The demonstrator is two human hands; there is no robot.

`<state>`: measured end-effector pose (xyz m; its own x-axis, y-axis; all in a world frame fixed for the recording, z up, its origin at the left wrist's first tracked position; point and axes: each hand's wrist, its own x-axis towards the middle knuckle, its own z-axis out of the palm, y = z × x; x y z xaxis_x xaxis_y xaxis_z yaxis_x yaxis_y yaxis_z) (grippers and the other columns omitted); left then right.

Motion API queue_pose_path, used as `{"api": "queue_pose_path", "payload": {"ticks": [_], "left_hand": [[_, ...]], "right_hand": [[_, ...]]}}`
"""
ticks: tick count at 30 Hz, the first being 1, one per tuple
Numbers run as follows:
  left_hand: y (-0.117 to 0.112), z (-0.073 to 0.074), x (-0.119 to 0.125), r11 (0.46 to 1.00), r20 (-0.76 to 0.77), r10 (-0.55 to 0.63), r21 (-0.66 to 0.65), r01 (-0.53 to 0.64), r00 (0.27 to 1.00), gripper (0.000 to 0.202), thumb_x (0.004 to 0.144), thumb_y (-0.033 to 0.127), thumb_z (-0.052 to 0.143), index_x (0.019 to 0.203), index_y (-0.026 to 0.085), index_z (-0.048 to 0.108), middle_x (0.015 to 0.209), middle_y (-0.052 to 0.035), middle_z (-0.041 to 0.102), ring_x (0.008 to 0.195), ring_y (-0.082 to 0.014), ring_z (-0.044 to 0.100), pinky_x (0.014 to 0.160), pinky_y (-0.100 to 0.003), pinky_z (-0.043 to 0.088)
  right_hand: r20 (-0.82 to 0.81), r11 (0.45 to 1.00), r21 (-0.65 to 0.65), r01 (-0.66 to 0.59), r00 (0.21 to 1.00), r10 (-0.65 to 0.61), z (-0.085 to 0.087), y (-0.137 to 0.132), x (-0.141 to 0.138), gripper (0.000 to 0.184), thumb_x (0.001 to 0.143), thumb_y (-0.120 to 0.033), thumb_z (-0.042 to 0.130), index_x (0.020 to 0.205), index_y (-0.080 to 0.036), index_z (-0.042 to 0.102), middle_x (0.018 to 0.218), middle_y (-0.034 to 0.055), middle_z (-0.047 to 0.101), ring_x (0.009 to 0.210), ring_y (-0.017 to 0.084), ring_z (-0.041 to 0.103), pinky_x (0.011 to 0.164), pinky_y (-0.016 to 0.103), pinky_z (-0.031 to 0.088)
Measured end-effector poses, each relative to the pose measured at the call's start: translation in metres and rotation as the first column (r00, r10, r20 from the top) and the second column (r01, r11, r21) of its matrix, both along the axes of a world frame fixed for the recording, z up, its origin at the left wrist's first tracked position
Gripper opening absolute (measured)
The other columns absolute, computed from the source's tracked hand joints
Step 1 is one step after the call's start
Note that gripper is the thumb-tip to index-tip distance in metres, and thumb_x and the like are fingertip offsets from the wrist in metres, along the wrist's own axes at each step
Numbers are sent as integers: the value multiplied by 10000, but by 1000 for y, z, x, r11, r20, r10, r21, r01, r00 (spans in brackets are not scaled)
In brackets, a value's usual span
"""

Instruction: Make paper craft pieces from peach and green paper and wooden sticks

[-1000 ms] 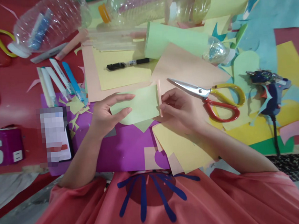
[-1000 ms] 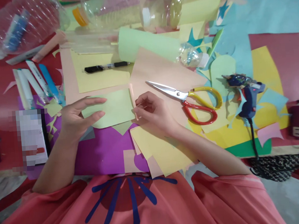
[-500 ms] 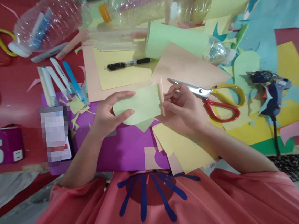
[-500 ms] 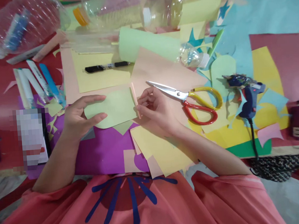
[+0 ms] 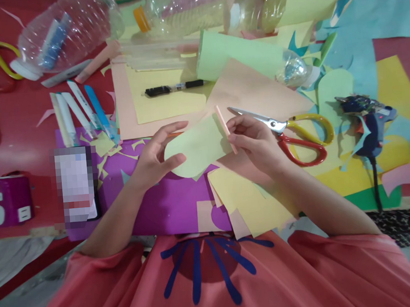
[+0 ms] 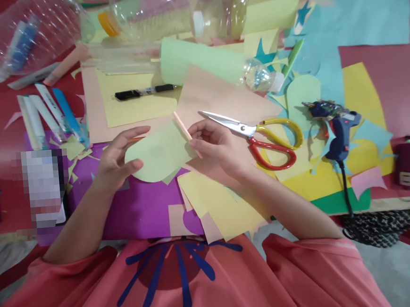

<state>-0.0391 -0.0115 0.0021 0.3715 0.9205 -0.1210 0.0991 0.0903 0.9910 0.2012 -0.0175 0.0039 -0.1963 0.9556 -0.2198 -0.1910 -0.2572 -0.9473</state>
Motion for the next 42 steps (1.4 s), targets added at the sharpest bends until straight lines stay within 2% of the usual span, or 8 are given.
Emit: {"api": "queue_pose_path", "payload": {"ticks": [6, 10, 13, 21, 26, 30, 36, 42], "left_hand": [[1, -1, 10, 976, 116, 28, -216, -3, 993, 537, 665, 682, 706, 825, 170, 685, 739, -25, 684, 608, -127, 619, 525, -210, 457], [5, 10, 23, 925, 58, -135, -351, 147, 989, 457, 631, 588, 772, 778, 168, 671, 656, 4, 661, 564, -117, 607, 502, -201, 454], [5, 15, 34, 905, 14, -171, -394, 163, 985, 427, 668, 564, 744, 748, 150, 673, 615, 4, 639, 541, -115, 587, 492, -214, 448], [-4, 4, 49, 992, -81, 34, -122, -44, 996, 495, 794, 597, 626, 550, 176, 534, 472, 46, 377, 450, -69, 350, 418, -224, 263], [-4, -3, 48, 992, -161, 60, 123, -40, 985, 506, 843, 599, 564, 566, 178, 526, 445, 78, 239, 396, -45, 215, 380, -234, 152], [-3, -8, 47, 989, -153, 47, 145, -25, 987, 487, 841, 563, 591, 557, 170, 548, 436, 80, 257, 386, -38, 226, 367, -228, 161], [0, -7, 45, 997, 0, 47, 61, -47, 999, 353, 747, 477, 731, 940, 183, 708, 797, -26, 679, 536, -66, 496, 455, -201, 384], [1, -5, 43, 994, -42, 103, 48, -101, 994, 289, 728, 444, 749, 851, 184, 729, 796, -33, 722, 651, -109, 607, 581, -226, 491]], "right_hand": [[9, 1000, 22, 7, 1000, -7, -1, 1, 1, 84, 739, -187, 727, 803, -227, 690, 682, -35, 556, 607, 79, 517, 522, 223, 398], [14, 997, 65, -33, 999, 32, 2, 1, -2, 110, 751, -173, 720, 839, -237, 714, 718, -30, 587, 659, 87, 557, 585, 232, 459], [21, 994, 105, -31, 999, 29, 5, 1, -3, 194, 739, -192, 751, 918, -250, 699, 753, -32, 599, 706, 97, 578, 633, 239, 492], [-38, 997, -15, 78, 996, -79, 8, -3, -11, 328, 740, -509, 758, 934, -263, 661, 865, -8, 624, 783, 133, 615, 712, 296, 535], [-172, 989, -142, 33, 983, -58, 5, -7, -16, 251, 746, -456, 770, 821, -257, 638, 763, -20, 604, 727, 139, 601, 660, 312, 521], [-219, 986, -158, 60, 971, -94, 1, -7, -16, 213, 739, -382, 795, 782, -242, 640, 712, -34, 576, 653, 104, 554, 603, 271, 482], [-141, 988, -131, 79, 985, -97, -2, -8, -18, 269, 692, -416, 827, 771, -234, 645, 709, -24, 593, 652, 109, 561, 592, 269, 480], [-115, 996, -74, 57, 991, -65, -6, -9, -18, 230, 703, -386, 825, 770, -224, 675, 745, -14, 646, 679, 102, 585, 635, 267, 482]]}}
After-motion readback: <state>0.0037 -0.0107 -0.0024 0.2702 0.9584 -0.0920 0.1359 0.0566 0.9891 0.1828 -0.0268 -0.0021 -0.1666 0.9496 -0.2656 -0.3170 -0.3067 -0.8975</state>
